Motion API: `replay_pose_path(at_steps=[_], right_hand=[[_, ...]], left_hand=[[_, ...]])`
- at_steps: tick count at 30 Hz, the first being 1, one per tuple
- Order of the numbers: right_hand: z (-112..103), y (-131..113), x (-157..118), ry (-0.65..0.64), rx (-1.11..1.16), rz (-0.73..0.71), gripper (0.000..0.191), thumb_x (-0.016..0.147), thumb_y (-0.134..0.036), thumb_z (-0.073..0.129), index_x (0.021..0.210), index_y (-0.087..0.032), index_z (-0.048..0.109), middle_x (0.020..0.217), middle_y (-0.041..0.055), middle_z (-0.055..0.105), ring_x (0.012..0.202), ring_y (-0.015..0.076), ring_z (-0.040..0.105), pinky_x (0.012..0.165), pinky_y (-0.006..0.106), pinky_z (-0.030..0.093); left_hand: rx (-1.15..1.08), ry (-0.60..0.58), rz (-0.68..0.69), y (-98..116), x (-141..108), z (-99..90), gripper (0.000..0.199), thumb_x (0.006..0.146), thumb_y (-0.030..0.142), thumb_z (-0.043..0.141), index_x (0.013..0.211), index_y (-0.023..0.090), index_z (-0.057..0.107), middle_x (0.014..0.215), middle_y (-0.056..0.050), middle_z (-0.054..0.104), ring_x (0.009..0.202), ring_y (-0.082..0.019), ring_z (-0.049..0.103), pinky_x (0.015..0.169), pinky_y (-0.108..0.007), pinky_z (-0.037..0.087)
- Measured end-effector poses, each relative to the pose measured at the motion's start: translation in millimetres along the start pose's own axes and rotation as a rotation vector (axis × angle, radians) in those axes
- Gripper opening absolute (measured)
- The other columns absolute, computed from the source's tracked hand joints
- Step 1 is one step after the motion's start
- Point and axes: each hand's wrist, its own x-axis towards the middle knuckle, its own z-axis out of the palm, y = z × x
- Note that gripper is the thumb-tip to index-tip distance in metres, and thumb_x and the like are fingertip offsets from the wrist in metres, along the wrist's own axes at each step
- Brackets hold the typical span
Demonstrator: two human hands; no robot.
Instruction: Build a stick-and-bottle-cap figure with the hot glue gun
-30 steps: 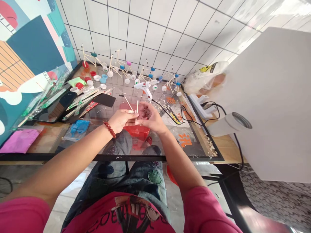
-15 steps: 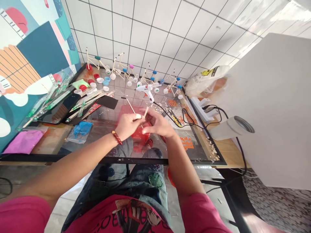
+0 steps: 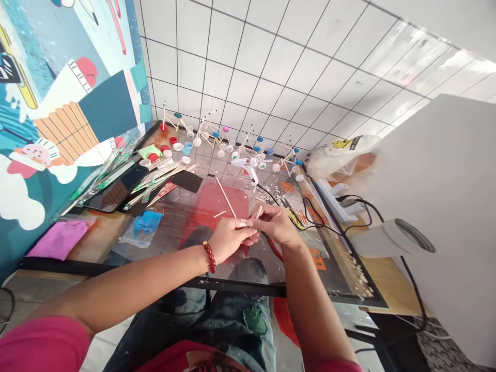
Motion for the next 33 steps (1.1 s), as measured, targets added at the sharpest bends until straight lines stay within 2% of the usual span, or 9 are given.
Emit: replay_pose_path(at_steps=[3,5,7,10,13,17,26,29,33], right_hand=[[-1.9,1.5,0.4,0.037,0.068,-0.061,0.042,0.064,-0.054,0.09,0.083,-0.022,0.069,0.073,-0.0009,0.063,0.061,0.0134,0.054,0.057,0.028,0.047],[-1.6,5.0,3.4,0.136,0.023,-0.149,0.06,0.057,-0.054,0.094,0.104,-0.025,0.069,0.086,0.0001,0.064,0.069,0.0141,0.056,0.063,0.029,0.049],[0.5,10.2,7.5,0.254,-0.137,-0.25,0.068,0.058,-0.049,0.095,0.115,-0.026,0.066,0.095,0.0008,0.063,0.074,0.014,0.054,0.071,0.03,0.05],[6.9,17.6,12.3,0.358,-0.395,-0.358,0.057,0.071,-0.045,0.087,0.119,-0.026,0.064,0.094,0.0006,0.061,0.072,0.0134,0.051,0.075,0.032,0.05],[14.4,21.1,13.6,0.388,-0.514,-0.391,0.051,0.078,-0.044,0.081,0.122,-0.026,0.062,0.093,0.0014,0.061,0.072,0.0148,0.051,0.078,0.034,0.051],[19.9,21.7,11.1,0.338,-0.574,-0.384,0.053,0.08,-0.042,0.078,0.126,-0.025,0.059,0.096,0.0039,0.062,0.079,0.0178,0.054,0.08,0.035,0.052],[18.3,21.2,14.0,0.276,-0.696,-0.428,0.039,0.083,-0.031,0.071,0.119,-0.022,0.058,0.097,0.0048,0.063,0.081,0.0188,0.057,0.08,0.034,0.05],[5.0,15.0,2.7,0.294,-0.799,-0.332,0.028,0.084,-0.035,0.071,0.106,-0.02,0.06,0.098,0.0064,0.063,0.085,0.0203,0.058,0.081,0.034,0.048],[-19.1,12.8,-46.9,0.29,-1.111,0.043,0.033,0.079,-0.047,0.076,0.085,-0.021,0.057,0.091,0.006,0.06,0.085,0.0238,0.058,0.076,0.035,0.045]], left_hand=[[-0.116,-0.011,0.042,13.9,-0.7,-6.3,0.004,0.079,0.015,0.079,0.077,0.012,0.079,0.069,-0.007,0.075,0.063,-0.015,0.071,0.063,-0.025,0.057],[-0.251,0.058,0.132,30.9,4.3,-19.4,0.008,0.074,0.017,0.084,0.076,0.013,0.077,0.075,-0.006,0.077,0.07,-0.015,0.073,0.069,-0.026,0.059],[-0.349,0.161,0.223,48.2,13.0,-36.0,0.008,0.075,0.016,0.083,0.078,0.013,0.076,0.077,-0.005,0.077,0.075,-0.015,0.074,0.075,-0.025,0.058],[-0.41,0.273,0.298,62.3,24.5,-54.3,0.002,0.084,0.014,0.074,0.085,0.014,0.073,0.077,-0.004,0.077,0.078,-0.014,0.075,0.083,-0.028,0.058],[-0.357,0.235,0.206,56.9,27.7,-55.6,0.005,0.086,0.011,0.07,0.09,0.014,0.072,0.077,-0.004,0.077,0.077,-0.014,0.075,0.085,-0.03,0.058],[-0.247,0.057,0.049,37.3,26.9,-46.1,0.007,0.081,0.008,0.074,0.085,0.012,0.072,0.076,-0.006,0.076,0.072,-0.016,0.074,0.076,-0.03,0.06],[-0.194,0.026,0.072,29.1,31.4,-44.6,0.011,0.072,0.01,0.082,0.076,0.01,0.072,0.074,-0.006,0.075,0.066,-0.015,0.072,0.069,-0.027,0.062],[-0.16,0.118,0.089,28.4,32.9,-44.0,0.015,0.07,0.011,0.085,0.077,0.01,0.071,0.074,-0.007,0.076,0.072,-0.017,0.074,0.069,-0.028,0.062],[-0.12,0.15,0.105,25.0,35.4,-45.9,0.012,0.074,0.01,0.082,0.078,0.01,0.07,0.079,-0.009,0.077,0.074,-0.017,0.075,0.066,-0.026,0.061]])
